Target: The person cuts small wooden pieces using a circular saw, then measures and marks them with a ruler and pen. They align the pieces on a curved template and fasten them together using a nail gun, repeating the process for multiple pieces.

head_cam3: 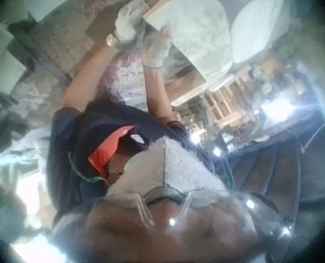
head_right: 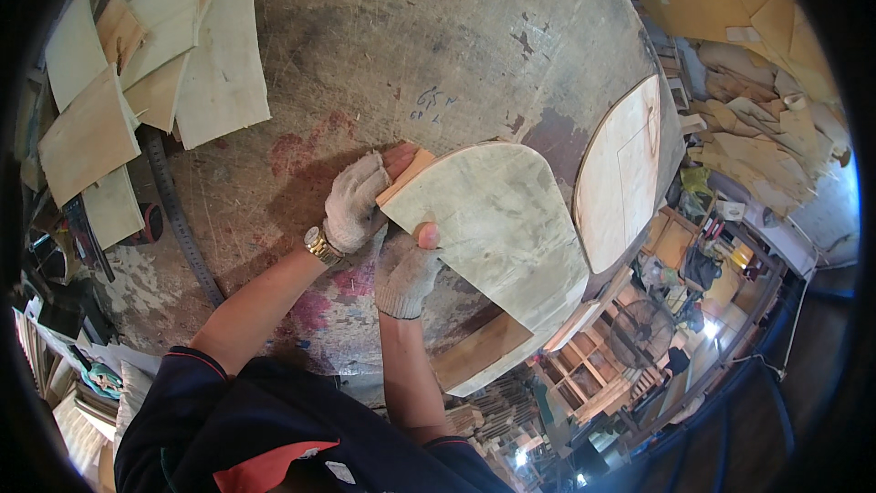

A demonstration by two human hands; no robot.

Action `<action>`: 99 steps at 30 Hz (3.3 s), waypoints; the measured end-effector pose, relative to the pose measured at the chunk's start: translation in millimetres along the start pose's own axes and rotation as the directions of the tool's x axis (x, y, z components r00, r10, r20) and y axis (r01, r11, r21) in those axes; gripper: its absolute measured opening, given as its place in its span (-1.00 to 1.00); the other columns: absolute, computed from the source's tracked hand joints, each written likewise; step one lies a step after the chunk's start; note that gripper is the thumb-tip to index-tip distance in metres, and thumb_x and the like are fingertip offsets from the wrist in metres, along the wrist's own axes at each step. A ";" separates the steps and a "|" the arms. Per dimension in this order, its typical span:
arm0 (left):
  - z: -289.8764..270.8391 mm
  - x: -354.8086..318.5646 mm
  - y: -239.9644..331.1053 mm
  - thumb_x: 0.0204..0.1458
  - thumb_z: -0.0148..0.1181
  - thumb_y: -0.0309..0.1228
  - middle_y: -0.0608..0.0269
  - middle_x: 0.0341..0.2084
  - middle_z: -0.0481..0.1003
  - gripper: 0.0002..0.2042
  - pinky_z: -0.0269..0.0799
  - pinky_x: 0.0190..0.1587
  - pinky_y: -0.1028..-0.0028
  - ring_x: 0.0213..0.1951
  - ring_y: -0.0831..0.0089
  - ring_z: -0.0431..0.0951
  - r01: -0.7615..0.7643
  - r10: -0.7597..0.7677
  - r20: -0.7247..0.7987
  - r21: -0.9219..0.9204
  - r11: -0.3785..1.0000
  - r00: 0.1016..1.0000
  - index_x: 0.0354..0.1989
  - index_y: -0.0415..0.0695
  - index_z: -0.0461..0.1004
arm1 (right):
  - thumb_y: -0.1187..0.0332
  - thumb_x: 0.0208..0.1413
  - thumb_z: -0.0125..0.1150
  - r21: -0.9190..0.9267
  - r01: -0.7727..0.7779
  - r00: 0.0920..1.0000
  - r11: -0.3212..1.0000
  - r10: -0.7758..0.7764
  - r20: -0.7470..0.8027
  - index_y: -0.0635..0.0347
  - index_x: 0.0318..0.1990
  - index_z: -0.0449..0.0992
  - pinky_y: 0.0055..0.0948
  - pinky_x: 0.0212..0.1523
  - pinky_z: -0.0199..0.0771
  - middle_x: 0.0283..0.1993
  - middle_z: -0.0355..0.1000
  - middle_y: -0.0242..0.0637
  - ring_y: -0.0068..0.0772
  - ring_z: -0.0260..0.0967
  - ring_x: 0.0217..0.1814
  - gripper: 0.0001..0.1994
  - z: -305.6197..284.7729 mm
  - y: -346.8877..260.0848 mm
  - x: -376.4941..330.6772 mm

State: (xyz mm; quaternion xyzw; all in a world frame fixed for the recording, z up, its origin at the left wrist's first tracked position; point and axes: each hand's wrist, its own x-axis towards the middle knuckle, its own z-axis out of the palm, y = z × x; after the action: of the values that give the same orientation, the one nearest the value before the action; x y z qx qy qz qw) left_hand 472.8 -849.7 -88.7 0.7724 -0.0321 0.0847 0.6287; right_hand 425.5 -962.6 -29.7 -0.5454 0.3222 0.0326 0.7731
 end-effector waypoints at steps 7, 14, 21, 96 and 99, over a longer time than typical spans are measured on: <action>-1.0 7.5 7.4 -0.19 0.38 -0.52 0.11 -0.22 0.48 -0.43 0.53 -0.12 0.14 -0.15 0.07 0.56 -0.078 0.086 -0.104 0.075 0.994 0.991 0.14 -0.17 0.51 | -0.24 0.16 0.37 -0.009 -0.020 0.999 1.000 0.020 -0.035 0.24 0.53 0.09 -0.11 0.53 0.10 0.49 0.21 -0.16 -0.11 0.14 0.52 -0.01 5.1 -3.4 -1.8; -0.5 4.1 1.7 -0.13 0.36 -0.45 0.09 -0.01 0.53 -0.50 0.54 -0.10 0.16 -0.10 0.04 0.58 0.010 -0.009 -0.035 0.055 0.998 0.999 0.09 -0.14 0.48 | -0.26 0.19 0.33 0.018 0.020 0.998 1.000 -0.021 0.061 0.24 0.50 0.14 -0.12 0.52 0.12 0.50 0.21 -0.18 -0.15 0.17 0.49 -0.05 -5.5 6.0 6.6; 6.9 2.3 6.1 -0.07 0.30 -0.53 0.01 -0.22 0.58 -0.57 0.54 -0.18 0.09 -0.19 -0.08 0.61 0.093 -0.086 -0.172 0.036 0.995 0.981 0.06 -0.15 0.51 | 0.09 0.25 0.43 0.036 0.172 0.978 0.984 -0.166 -0.129 0.36 0.33 0.32 -0.27 0.36 0.34 0.29 0.41 -0.23 -0.22 0.35 0.31 -0.32 2.4 11.3 13.6; -27.1 -470.0 266.1 0.36 0.22 -0.31 0.50 -0.50 0.42 -0.80 0.26 -0.44 0.65 -0.47 0.77 0.34 0.444 -0.420 0.159 -0.175 0.879 0.894 -0.24 -0.18 0.47 | 0.16 0.41 0.10 -0.469 0.177 0.810 0.865 -0.399 -0.430 0.36 0.11 0.50 -0.28 -0.24 0.58 -0.10 0.63 -0.04 -0.20 0.62 -0.17 -0.61 -520.4 5.4 -219.9; -17.7 -477.0 270.7 0.34 0.25 -0.34 0.48 -0.53 0.41 -0.80 0.31 -0.40 0.59 -0.45 0.72 0.37 0.559 -0.554 0.097 -0.040 0.828 0.827 -0.27 -0.19 0.47 | 0.18 0.43 0.07 -0.722 0.044 0.640 0.690 -0.574 -0.510 0.30 0.09 0.48 -0.35 -0.33 0.59 -0.15 0.61 -0.14 -0.26 0.64 -0.19 -0.66 -455.7 37.3 -201.5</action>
State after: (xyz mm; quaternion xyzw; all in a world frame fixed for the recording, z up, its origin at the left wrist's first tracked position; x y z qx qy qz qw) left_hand -40.2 -915.7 94.5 0.7295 0.1662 -0.1346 0.6497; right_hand 40.4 -1280.7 -42.9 -0.7968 0.4525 -0.2118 0.3399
